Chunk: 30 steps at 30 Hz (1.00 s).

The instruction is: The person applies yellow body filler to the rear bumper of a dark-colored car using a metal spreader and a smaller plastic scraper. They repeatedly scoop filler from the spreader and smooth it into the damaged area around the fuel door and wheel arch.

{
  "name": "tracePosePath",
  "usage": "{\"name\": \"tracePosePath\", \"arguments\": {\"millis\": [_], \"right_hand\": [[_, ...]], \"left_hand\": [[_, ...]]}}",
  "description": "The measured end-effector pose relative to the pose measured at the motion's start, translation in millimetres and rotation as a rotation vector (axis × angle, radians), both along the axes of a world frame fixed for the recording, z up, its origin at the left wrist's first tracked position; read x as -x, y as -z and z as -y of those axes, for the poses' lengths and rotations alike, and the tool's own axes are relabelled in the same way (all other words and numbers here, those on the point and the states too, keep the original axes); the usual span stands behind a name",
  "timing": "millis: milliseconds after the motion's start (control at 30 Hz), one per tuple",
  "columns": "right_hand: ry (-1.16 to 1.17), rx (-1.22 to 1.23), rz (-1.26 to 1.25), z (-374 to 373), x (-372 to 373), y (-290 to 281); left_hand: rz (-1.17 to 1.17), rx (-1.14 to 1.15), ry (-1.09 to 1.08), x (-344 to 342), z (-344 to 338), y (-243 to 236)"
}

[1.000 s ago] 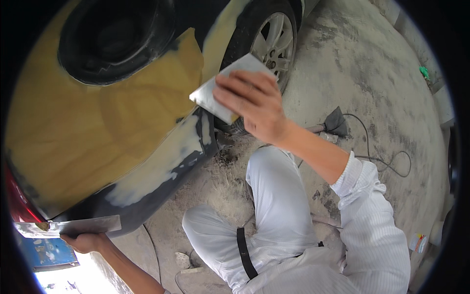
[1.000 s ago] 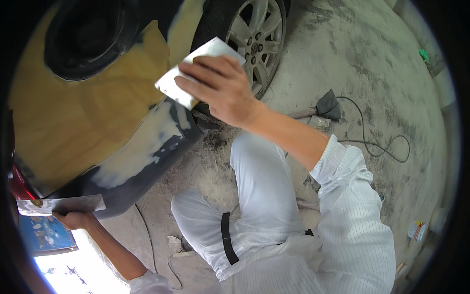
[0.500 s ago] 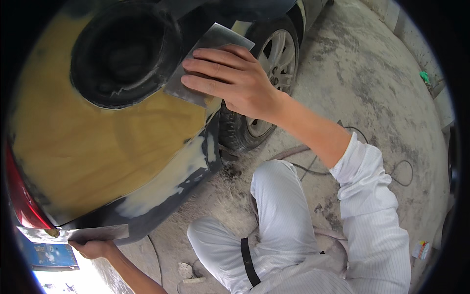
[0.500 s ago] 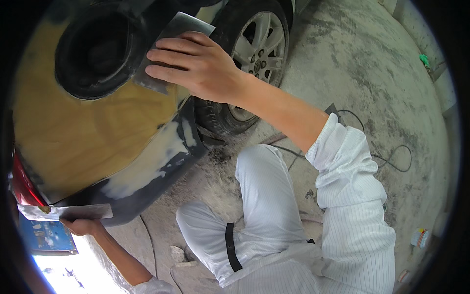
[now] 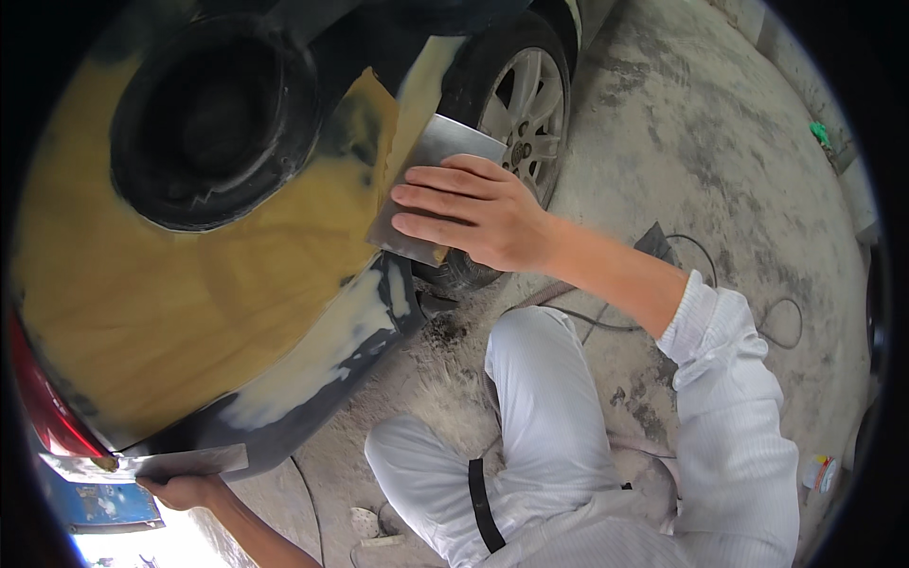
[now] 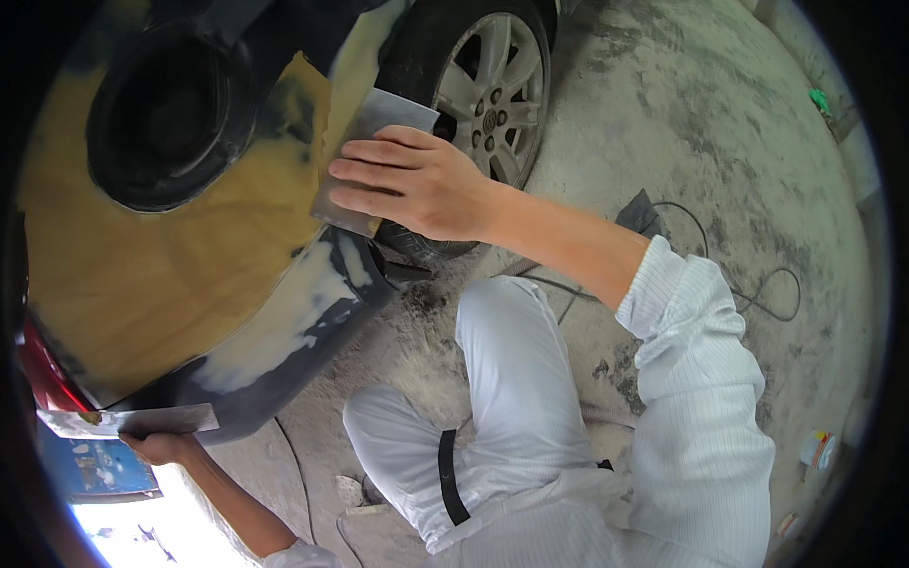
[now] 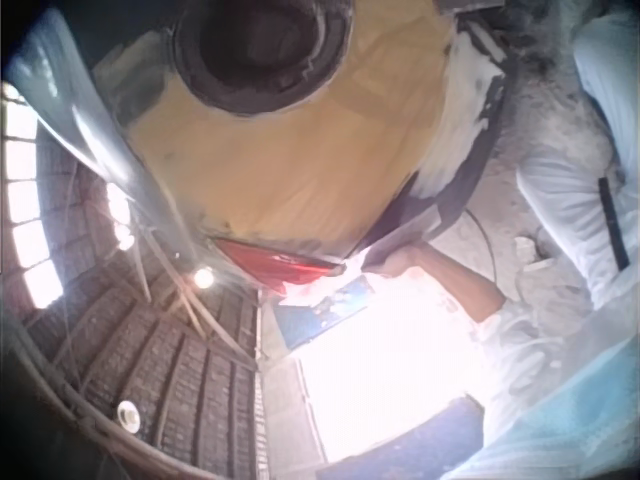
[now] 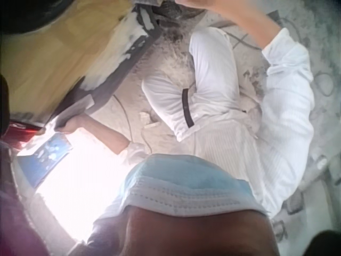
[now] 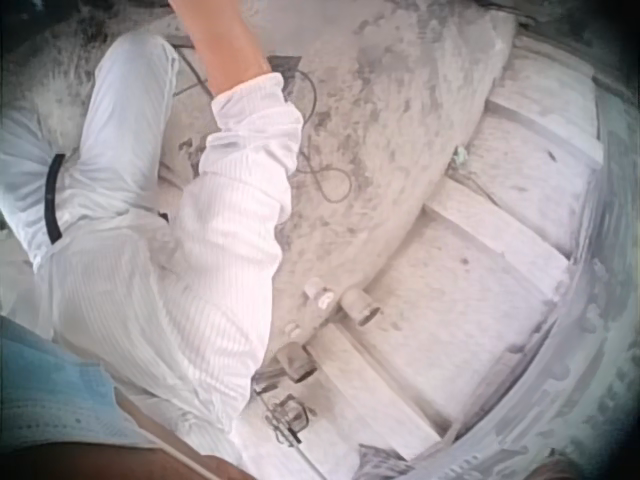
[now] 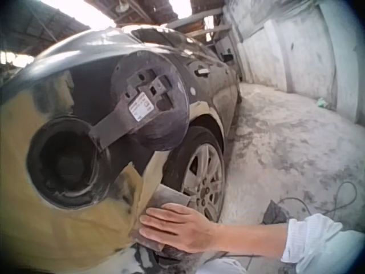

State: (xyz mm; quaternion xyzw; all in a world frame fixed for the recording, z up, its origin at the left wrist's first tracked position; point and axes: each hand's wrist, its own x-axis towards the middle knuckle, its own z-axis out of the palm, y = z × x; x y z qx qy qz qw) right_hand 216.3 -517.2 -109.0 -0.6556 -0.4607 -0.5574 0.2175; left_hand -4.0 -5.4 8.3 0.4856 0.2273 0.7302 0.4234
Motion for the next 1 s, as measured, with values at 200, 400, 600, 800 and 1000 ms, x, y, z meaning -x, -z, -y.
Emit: {"name": "tracePosePath", "arguments": {"millis": [200,400,600,800,1000], "right_hand": [[0.027,-0.08,-0.02,1.7,-24.1,-40.6],[0.05,-0.108,0.03,-8.6,-36.3,-69.5],[0.079,-0.067,-0.032,-8.0,-45.1,-65.5],[0.004,-0.058,-0.062,1.5,-27.9,-24.9],[0.105,-0.191,-0.052,8.9,-11.7,-30.4]], "left_hand": [[-0.003,-0.024,0.027,-1.3,8.0,-1.3],[-0.043,-0.035,-0.007,0.9,5.2,-1.4],[0.04,-0.003,0.002,-1.8,10.9,-0.4],[-0.012,-0.018,-0.004,-2.7,5.1,0.1],[-0.027,-0.047,-0.047,-1.7,-0.7,0.6]]}}
